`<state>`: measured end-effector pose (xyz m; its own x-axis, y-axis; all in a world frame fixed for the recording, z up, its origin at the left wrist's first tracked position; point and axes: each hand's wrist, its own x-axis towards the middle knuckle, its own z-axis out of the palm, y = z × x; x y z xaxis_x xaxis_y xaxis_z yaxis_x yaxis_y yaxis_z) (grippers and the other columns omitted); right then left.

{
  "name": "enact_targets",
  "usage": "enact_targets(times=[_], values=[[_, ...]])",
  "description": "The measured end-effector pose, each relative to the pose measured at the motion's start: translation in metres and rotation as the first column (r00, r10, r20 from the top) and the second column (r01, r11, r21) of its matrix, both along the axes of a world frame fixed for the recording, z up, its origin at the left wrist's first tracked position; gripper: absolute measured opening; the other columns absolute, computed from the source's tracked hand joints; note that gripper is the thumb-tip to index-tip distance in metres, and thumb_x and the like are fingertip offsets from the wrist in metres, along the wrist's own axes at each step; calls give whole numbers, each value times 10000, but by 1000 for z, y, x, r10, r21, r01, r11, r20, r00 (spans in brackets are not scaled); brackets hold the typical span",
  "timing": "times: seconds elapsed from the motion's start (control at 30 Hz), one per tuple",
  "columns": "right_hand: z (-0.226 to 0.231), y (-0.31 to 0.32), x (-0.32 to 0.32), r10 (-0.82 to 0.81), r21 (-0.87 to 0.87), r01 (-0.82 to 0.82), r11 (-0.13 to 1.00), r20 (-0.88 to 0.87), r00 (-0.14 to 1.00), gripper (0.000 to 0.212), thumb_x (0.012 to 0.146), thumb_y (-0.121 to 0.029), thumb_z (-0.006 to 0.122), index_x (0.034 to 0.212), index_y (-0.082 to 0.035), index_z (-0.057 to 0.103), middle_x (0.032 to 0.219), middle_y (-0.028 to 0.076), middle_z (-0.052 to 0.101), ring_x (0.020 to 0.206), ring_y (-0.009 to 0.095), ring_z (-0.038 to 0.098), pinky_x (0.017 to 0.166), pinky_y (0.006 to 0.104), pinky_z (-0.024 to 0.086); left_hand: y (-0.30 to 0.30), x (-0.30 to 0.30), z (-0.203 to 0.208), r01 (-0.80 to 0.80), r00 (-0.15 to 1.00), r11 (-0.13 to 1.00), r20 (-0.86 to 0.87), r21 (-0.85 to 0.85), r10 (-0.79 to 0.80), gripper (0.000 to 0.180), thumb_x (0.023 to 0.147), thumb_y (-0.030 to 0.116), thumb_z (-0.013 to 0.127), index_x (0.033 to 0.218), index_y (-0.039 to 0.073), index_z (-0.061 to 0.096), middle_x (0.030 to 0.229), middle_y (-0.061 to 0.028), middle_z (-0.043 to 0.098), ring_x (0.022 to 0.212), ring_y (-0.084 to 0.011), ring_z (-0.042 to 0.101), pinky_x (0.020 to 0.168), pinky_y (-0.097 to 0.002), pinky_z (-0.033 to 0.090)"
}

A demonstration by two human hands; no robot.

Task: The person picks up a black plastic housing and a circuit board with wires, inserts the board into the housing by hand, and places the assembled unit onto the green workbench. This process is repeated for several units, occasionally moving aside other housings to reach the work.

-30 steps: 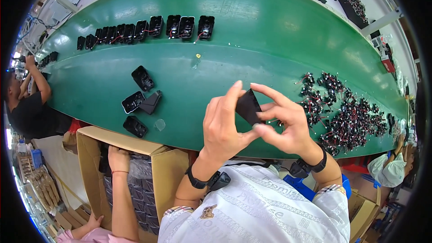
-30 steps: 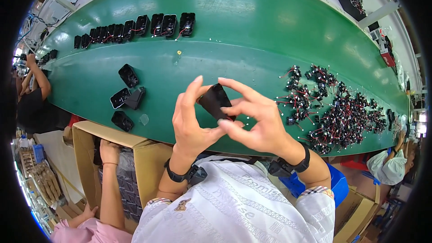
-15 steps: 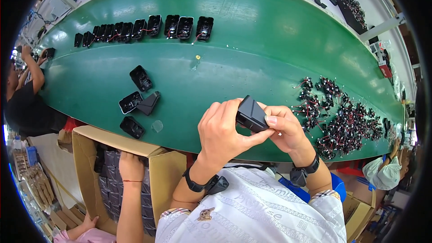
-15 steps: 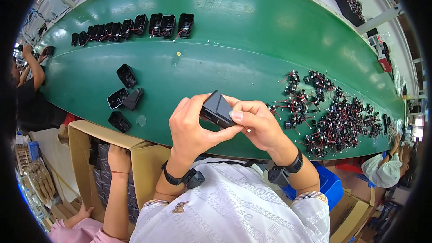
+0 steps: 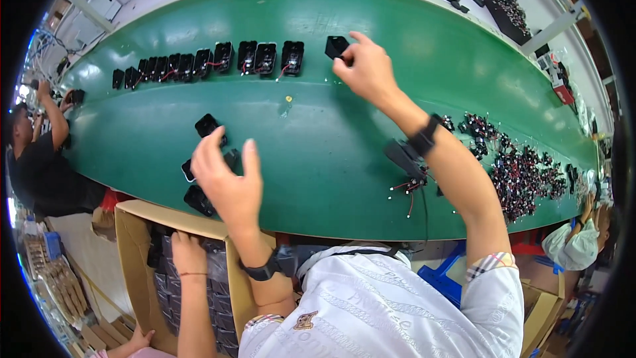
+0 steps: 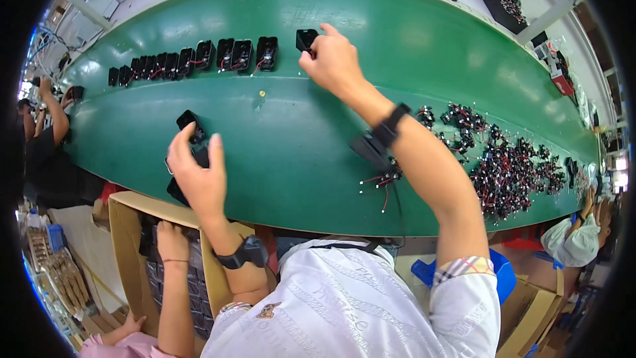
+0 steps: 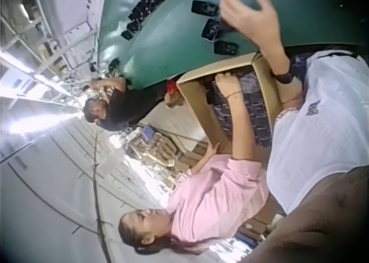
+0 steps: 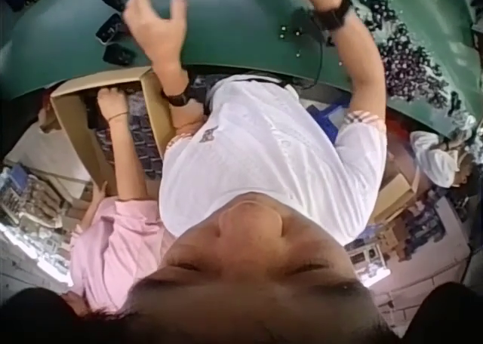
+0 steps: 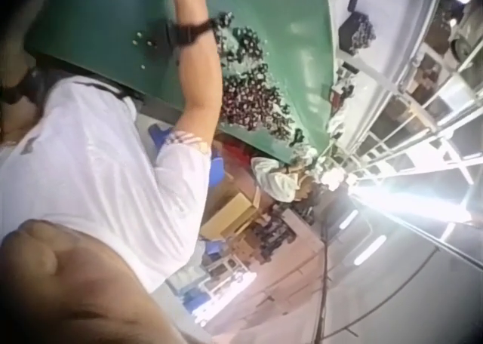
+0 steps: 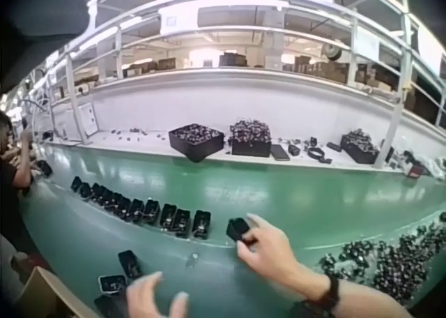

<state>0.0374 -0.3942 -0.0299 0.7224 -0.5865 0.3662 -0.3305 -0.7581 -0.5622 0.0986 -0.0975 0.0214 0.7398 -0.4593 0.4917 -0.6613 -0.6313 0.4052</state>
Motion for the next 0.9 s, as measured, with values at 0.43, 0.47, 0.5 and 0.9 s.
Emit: enact_targets(times=[0.43,0.47,0.5,0.9], values=[[8,27,-10,111,-4,-116,993,-270,956,578,792,-409,853,1132,34,702,1520,298,447,1086,448,679,914,465,577,11,2,-48,-174,980,932,-36,319,195,780,715,311,875,1405,134,557,1513,-144,480,1439,-420,368,1178,-620,257],[16,26,-30,135,-74,-153,985,-207,969,568,810,-407,840,1165,12,699,1510,277,472,1067,431,691,907,458,579,14,3,-51,-181,975,923,-63,340,215,748,723,291,874,1387,130,570,1487,-144,503,1405,-403,413,1168,-581,297],[31,23,-58,198,-87,-213,973,-158,967,511,827,-373,831,1160,-6,707,1455,240,536,1050,399,704,889,439,584,19,5,-54,-156,979,933,-73,324,190,704,738,256,863,1370,124,581,1471,-146,514,1380,-398,436,1156,-550,323],[22,60,-260,54,177,-1,984,-293,955,373,873,-58,712,1242,-71,668,1216,123,645,855,263,725,752,369,591,-44,-61,-66,417,893,909,-188,4,-409,229,753,-20,732,962,44,665,1455,-187,523,1363,-442,470,1117,-500,401]])
